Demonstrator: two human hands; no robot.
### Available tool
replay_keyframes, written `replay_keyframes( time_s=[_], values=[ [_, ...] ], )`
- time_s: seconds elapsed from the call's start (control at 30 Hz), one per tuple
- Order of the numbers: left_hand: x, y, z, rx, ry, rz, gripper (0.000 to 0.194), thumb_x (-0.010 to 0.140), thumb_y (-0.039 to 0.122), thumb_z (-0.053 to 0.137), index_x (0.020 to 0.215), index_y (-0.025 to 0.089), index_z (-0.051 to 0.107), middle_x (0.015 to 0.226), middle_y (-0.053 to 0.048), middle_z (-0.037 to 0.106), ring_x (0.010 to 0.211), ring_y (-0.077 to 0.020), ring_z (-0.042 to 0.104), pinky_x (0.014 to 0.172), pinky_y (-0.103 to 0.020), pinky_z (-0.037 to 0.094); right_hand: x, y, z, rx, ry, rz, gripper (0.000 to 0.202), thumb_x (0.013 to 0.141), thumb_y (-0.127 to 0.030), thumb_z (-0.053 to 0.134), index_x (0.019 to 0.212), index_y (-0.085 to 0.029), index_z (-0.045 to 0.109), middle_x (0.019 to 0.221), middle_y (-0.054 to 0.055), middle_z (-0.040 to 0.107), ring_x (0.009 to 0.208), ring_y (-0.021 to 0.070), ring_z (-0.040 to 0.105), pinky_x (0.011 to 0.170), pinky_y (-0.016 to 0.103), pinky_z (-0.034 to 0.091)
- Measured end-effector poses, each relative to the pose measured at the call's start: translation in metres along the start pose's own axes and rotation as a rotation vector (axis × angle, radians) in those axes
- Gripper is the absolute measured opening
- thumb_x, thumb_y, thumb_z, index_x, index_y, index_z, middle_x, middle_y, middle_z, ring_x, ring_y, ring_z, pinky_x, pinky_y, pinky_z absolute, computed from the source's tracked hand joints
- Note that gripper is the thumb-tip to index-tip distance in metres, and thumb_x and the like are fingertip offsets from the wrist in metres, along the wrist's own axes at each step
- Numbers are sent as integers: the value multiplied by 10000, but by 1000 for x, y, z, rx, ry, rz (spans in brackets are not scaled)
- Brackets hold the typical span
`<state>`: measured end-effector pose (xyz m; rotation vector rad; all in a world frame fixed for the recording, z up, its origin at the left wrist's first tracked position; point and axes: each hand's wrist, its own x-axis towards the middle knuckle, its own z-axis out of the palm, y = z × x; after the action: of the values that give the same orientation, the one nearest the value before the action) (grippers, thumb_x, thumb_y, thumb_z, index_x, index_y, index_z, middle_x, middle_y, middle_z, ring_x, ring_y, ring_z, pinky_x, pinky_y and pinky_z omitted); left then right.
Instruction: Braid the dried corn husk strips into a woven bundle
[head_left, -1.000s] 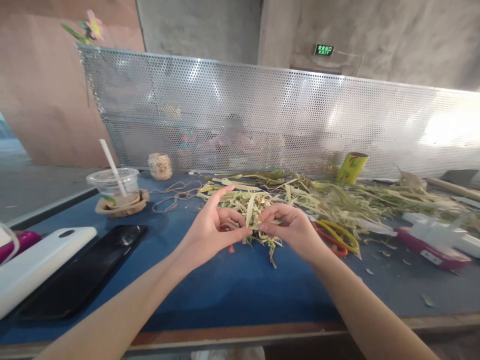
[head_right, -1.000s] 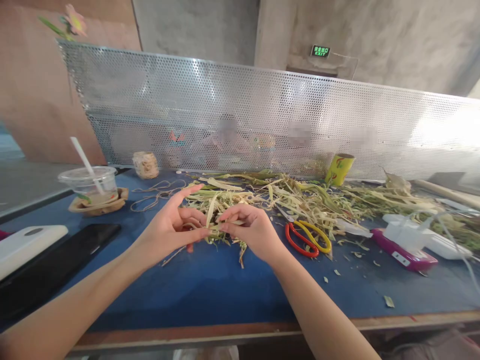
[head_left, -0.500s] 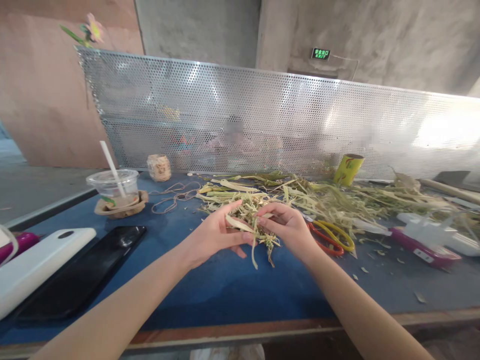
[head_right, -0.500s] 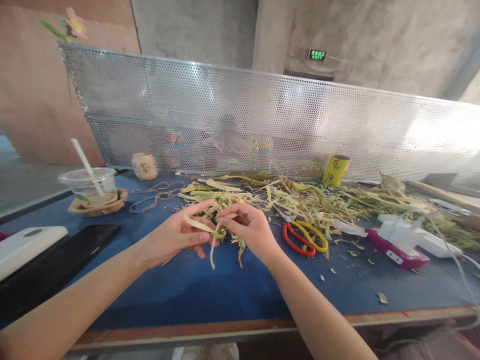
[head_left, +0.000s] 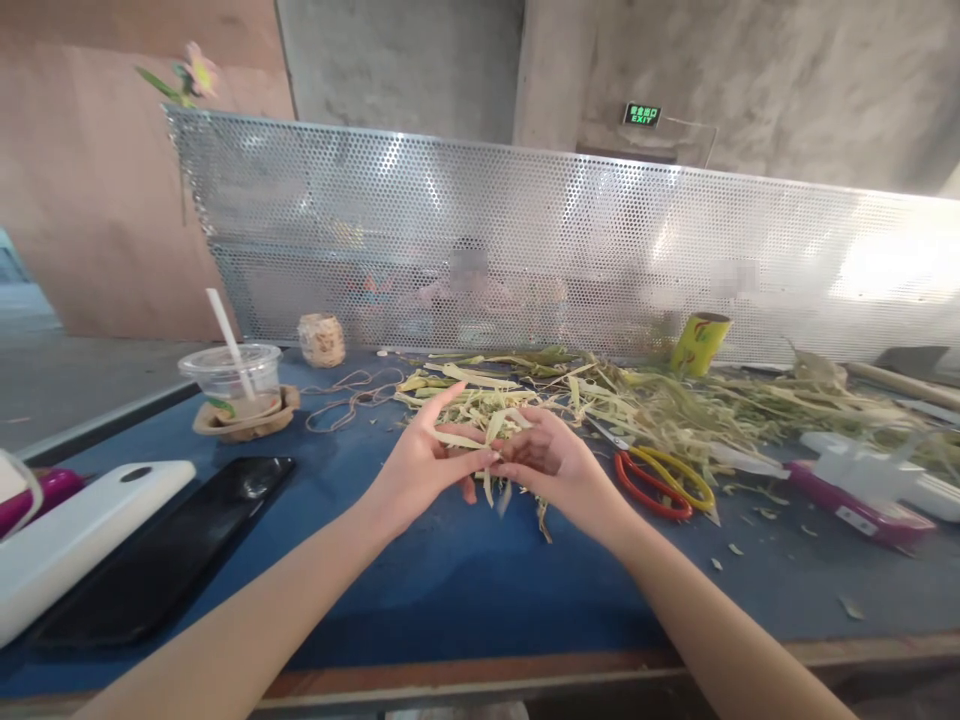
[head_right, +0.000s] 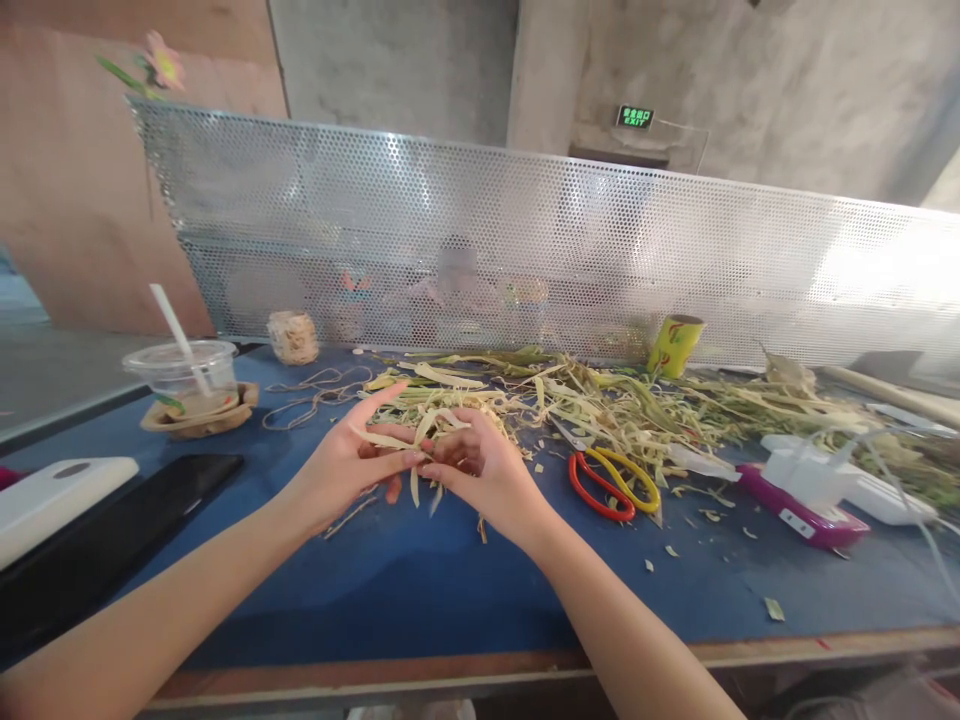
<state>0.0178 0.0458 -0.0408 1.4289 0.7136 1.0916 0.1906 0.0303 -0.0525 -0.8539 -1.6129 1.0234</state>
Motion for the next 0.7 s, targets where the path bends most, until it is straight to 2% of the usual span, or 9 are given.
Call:
replay_keyframes(
  time_s=[0.07, 0.17, 0.27, 0.4, 0.5, 0.57, 0.63, 0.7],
  values=[
    [-1, 1, 0, 11, 10, 20, 968, 697, 200, 696, 1409, 258, 43, 811, -16, 640, 501, -116, 587, 413, -233, 482, 1, -1, 0, -19, -28, 49, 368, 695, -245, 661, 1003, -206, 464, 685, -39, 560, 664, 120, 584, 679, 287, 473],
    [-2, 4, 3, 13, -16, 36, 1031, 713, 177, 676, 1403, 285, -82, 822, -25, 632, 583, -166, 642, 390, -217, 480, 3, -1, -2, 1, -57, 56, 298, 735, -259, 617, 991, -189, 482, 681, -35, 550, 644, 107, 573, 634, 257, 456],
    [-3, 7, 5, 14, -23, 49, 1051, 715, 186, 674, 1393, 323, -117, 879, -61, 654, 649, -216, 671, 379, -221, 493, 5, 3, -1, 14, -58, 21, 197, 779, -249, 557, 949, -196, 472, 662, -40, 531, 580, 90, 539, 562, 231, 436],
    [-3, 8, 6, 7, -6, 51, 1070, 706, 176, 680, 1392, 323, -127, 892, -85, 676, 644, -232, 674, 376, -248, 517, 3, 11, 1, -46, -9, -48, 132, 821, -200, 458, 905, -231, 361, 740, -18, 547, 553, 102, 533, 473, 221, 416],
    [-1, 6, 6, -17, 66, 15, 1083, 676, 168, 706, 1407, 275, -85, 851, -79, 676, 672, -248, 674, 381, -257, 524, -1, 16, 3, -391, 54, -192, 110, 841, -123, 349, 869, -230, 347, 789, 9, 537, 598, 113, 517, 563, 260, 447],
    [0, 3, 6, -50, 121, -16, 1088, 647, 159, 730, 1416, 236, -36, 838, -74, 675, 660, -235, 670, 391, -256, 525, -5, 16, 4, -591, 29, -349, 153, 826, -72, 322, 860, -217, 354, 842, 42, 504, 738, 143, 532, 677, 302, 464],
    [1, 2, 6, -92, 138, -44, 1097, 622, 145, 747, 1418, 200, -6, 841, -74, 678, 640, -218, 662, 385, -246, 515, -8, 14, 5, -698, -29, -506, 176, 807, -53, 350, 900, -202, 356, 910, 77, 465, 901, 180, 513, 776, 344, 456],
    [1, 2, 6, -121, 133, -65, 1110, 609, 133, 754, 1416, 167, -7, 823, -70, 681, 597, -190, 645, 375, -234, 500, -9, 13, 7, -770, -64, -600, 222, 788, -63, 411, 965, -192, 371, 954, 97, 439, 981, 207, 478, 815, 368, 449]
  ],
)
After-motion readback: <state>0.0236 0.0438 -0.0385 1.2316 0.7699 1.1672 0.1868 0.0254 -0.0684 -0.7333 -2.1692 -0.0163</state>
